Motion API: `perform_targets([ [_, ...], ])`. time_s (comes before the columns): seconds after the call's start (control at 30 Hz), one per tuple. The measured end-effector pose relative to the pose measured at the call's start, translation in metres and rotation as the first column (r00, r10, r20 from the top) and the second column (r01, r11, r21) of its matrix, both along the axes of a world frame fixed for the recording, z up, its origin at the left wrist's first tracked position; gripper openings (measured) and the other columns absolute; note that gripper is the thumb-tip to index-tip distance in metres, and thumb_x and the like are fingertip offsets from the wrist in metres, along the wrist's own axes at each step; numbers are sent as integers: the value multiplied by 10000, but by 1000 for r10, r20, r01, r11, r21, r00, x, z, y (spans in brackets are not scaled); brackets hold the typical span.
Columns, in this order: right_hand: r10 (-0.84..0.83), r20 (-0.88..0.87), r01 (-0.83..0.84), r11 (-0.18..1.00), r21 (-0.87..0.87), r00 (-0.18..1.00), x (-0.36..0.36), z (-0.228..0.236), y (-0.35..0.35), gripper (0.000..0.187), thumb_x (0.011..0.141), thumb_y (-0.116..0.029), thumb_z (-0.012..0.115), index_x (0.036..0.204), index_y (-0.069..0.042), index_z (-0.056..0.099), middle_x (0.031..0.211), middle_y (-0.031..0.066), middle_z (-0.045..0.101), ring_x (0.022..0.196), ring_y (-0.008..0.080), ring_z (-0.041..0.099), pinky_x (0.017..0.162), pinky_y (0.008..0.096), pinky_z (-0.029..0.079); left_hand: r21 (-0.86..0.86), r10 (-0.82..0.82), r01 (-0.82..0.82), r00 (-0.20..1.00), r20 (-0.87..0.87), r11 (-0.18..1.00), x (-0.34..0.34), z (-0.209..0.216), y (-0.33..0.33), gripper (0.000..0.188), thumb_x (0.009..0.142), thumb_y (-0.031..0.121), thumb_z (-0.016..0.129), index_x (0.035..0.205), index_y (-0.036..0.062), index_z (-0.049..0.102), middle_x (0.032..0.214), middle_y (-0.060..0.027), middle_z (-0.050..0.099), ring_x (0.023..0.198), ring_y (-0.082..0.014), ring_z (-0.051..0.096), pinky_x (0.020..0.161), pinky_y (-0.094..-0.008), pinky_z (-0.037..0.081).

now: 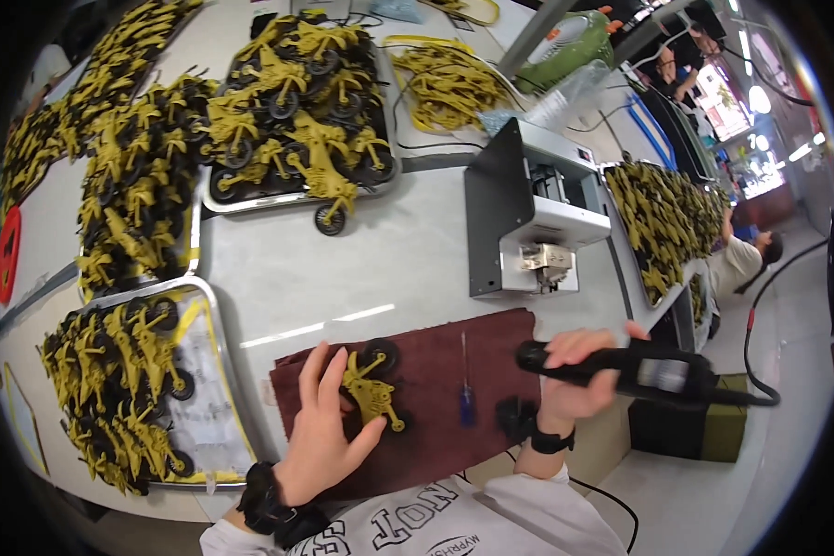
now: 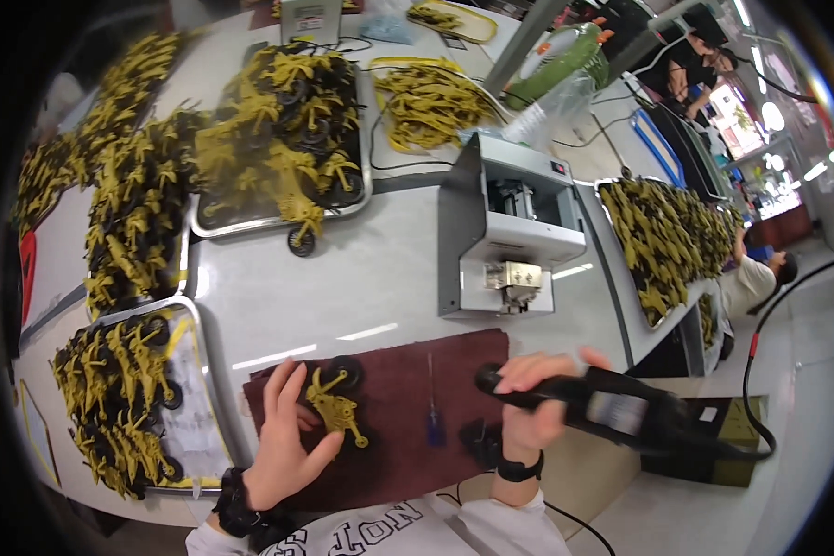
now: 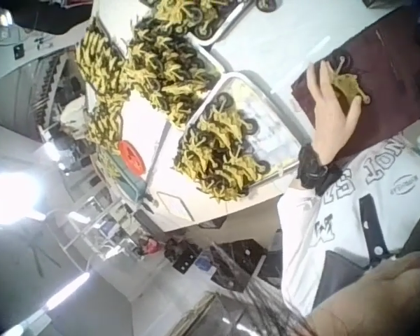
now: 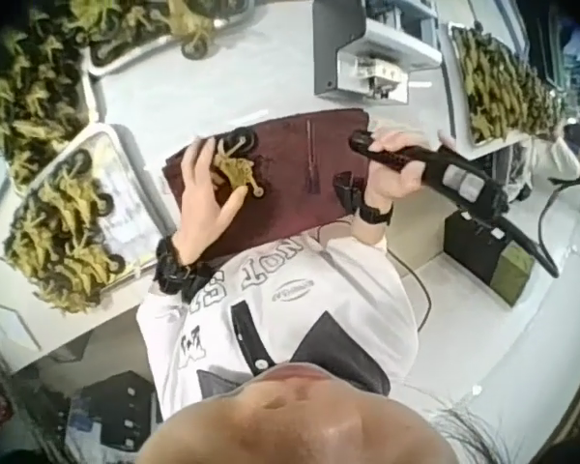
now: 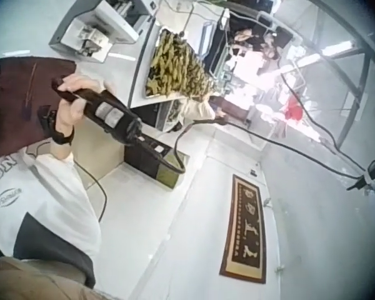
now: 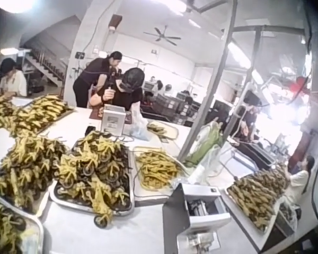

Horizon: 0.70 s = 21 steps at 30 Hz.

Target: Assembling small toy motorcycle components using an electric screwdriver and precision tools at a factory workbench.

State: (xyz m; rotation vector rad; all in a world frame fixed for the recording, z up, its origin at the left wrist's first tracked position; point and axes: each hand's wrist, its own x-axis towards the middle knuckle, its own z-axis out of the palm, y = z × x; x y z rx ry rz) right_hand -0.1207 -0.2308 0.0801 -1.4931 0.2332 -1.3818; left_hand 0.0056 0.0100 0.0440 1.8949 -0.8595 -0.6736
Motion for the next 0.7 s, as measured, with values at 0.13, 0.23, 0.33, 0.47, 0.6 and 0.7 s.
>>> perform_targets([
  [0.13,-21,106,31,996,-87,994,-2,67,-43,735,882,-582,566,1340,-73,296,686,77,546,519,191,538,535,351,469,72,-207,194,927,312,978,1,3,3,987,597,144,843,1428,42,320,1514,-237,168,963,-338,499,892,-419,427],
  [0.23,-59,31,60,997,-52,998,29,73,-72,680,891,-621,511,1273,-71,390,658,54,503,490,168,477,542,339,429,230,-351,289,887,301,929,4,3,4,1074,523,177,883,1436,71,329,1528,-250,174,1031,-366,457,928,-428,396],
  [0.33,-71,-69,65,994,-91,995,44,64,-79,660,914,-608,487,1269,-60,389,657,70,517,503,180,501,541,328,449,213,-370,321,894,253,923,9,-2,5,1056,530,177,885,1431,76,343,1521,-235,204,1040,-373,456,926,-435,395],
  [0.47,-106,-235,96,994,-54,966,47,39,-84,610,930,-548,516,1251,-44,393,657,66,513,505,169,502,526,312,453,170,-347,312,902,256,935,7,-7,5,1038,531,181,888,1421,81,364,1512,-226,233,1050,-378,453,926,-440,396],
  [0.6,35,-106,-21,991,129,994,32,26,-73,573,909,-422,612,1227,3,396,628,78,539,463,169,529,447,290,452,213,-314,254,890,331,944,2,-7,4,1021,533,246,891,1407,91,387,1507,-224,243,1130,-387,424,969,-472,354],
  [0.7,-38,-70,41,998,40,997,14,35,-71,686,883,-591,557,1247,-45,356,623,56,520,458,162,508,472,301,446,234,-295,213,861,414,949,-3,-8,-2,1017,543,294,887,1404,91,386,1510,-229,236,1247,-413,353,1020,-521,291],
])
